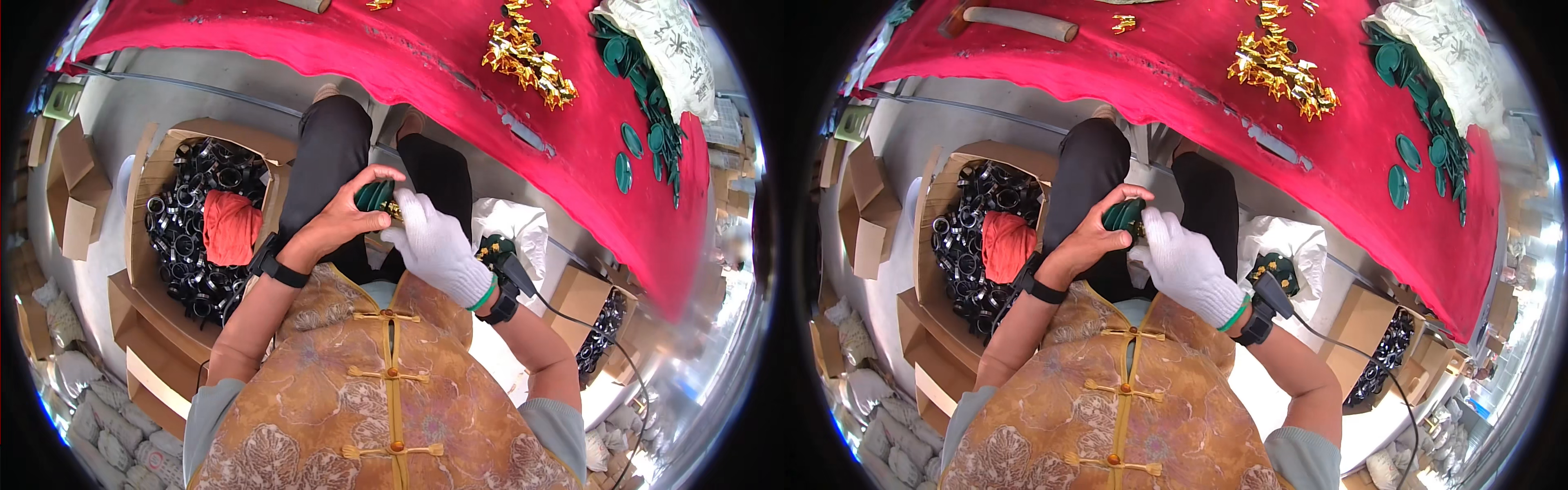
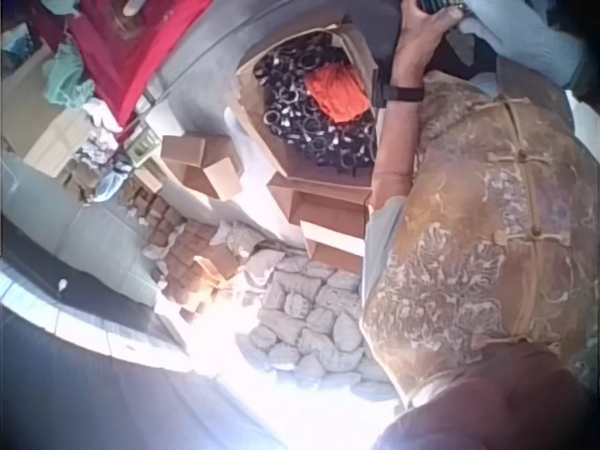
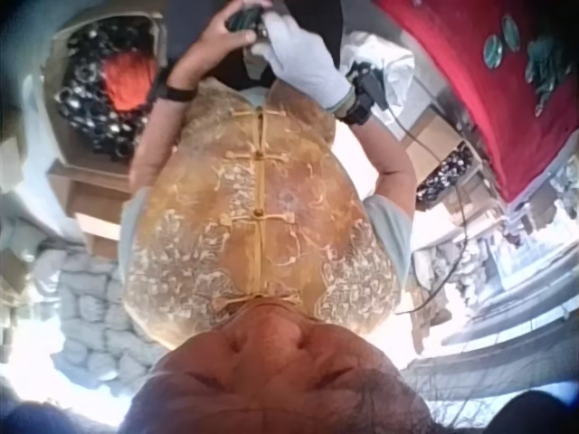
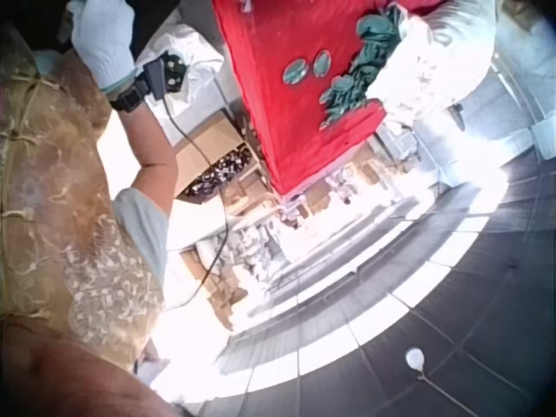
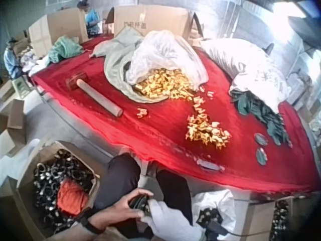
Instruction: Assemble small gold and green components in a manufacturing setting.
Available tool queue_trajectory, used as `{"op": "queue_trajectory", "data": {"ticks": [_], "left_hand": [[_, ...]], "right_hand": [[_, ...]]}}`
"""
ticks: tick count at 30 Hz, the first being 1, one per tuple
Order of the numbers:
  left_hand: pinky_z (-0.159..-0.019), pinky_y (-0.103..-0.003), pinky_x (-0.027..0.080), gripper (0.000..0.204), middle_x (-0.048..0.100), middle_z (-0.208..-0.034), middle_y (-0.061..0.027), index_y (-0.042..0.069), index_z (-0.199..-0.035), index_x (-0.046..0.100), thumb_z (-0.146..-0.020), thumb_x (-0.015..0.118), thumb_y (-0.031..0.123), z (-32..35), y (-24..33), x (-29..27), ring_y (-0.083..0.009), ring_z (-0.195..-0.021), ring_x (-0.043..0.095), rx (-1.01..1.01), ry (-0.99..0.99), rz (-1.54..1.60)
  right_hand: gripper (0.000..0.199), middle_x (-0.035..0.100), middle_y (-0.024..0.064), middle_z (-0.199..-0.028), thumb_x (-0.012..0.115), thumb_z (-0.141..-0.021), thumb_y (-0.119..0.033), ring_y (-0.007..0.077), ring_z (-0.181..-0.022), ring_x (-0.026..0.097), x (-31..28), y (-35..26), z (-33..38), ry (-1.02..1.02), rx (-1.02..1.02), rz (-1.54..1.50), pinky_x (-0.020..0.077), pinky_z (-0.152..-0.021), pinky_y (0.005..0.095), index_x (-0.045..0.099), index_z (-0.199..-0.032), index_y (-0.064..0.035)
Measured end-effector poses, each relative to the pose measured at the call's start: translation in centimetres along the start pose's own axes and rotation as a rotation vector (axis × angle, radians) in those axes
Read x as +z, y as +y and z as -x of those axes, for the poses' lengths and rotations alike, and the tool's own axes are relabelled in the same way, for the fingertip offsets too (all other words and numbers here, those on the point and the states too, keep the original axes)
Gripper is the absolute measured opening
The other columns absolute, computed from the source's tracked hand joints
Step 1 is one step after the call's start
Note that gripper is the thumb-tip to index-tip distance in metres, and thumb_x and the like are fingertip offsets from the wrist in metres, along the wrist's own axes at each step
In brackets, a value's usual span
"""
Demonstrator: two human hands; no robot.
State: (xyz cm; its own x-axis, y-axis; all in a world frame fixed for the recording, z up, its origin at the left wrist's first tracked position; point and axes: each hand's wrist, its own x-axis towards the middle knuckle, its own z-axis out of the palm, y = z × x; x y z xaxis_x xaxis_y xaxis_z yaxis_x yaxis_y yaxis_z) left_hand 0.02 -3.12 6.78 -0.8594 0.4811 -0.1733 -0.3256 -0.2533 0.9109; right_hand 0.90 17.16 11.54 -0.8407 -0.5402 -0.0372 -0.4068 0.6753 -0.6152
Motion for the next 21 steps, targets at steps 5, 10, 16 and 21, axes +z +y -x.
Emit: {"op": "queue_trajectory", "data": {"ticks": [5,10,16,21], "left_hand": [[-0.103,-0.027,0.039,0.063,0.053,-0.121,0.0005,0.008,-0.128,0.056,-0.083,0.087,0.039,-0.2,0.4,0.5,-0.0106,-0.115,0.050,-0.031,0.033,0.022],[-0.101,-0.028,0.040,0.062,0.052,-0.119,-0.0013,0.008,-0.125,0.053,-0.077,0.089,0.024,-0.3,-0.7,-0.1,-0.0118,-0.114,0.050,0.083,0.056,-0.246],[-0.104,-0.031,0.042,0.077,0.056,-0.121,-0.0042,0.008,-0.130,0.053,-0.069,0.096,0.026,-0.3,-0.6,0.9,-0.0132,-0.119,0.051,0.008,0.028,-0.532],[-0.109,-0.030,0.039,0.085,0.056,-0.128,-0.0024,0.007,-0.138,0.055,-0.071,0.096,0.040,0.5,-0.6,0.5,-0.0125,-0.123,0.051,0.041,0.006,-0.014]], "right_hand": [[0.023,0.061,0.0170,-0.091,0.069,-0.092,-0.021,0.0321,-0.072,0.069,1.2,0.1,-0.5,0.086,-0.119,0.242,0.0553,-0.055,0.0377,0.064,-0.103,-0.0006],[0.029,0.056,0.0086,-0.065,0.062,-0.101,-0.028,0.0223,-0.051,0.059,0.6,0.4,-2.3,0.065,0.385,-0.805,0.0486,-0.047,0.0325,0.063,-0.094,-0.0006],[0.028,0.058,0.0116,-0.071,0.064,-0.100,-0.027,0.0298,-0.053,0.059,0.9,3.2,-1.1,-0.084,0.218,-0.651,0.0494,-0.050,0.0406,0.060,-0.098,0.0004],[0.044,0.060,0.0187,-0.101,0.072,-0.090,-0.021,0.0365,-0.080,0.069,0.2,0.2,1.1,0.017,-0.110,0.046,0.0560,-0.063,0.0436,0.052,-0.124,-0.0012]]}}
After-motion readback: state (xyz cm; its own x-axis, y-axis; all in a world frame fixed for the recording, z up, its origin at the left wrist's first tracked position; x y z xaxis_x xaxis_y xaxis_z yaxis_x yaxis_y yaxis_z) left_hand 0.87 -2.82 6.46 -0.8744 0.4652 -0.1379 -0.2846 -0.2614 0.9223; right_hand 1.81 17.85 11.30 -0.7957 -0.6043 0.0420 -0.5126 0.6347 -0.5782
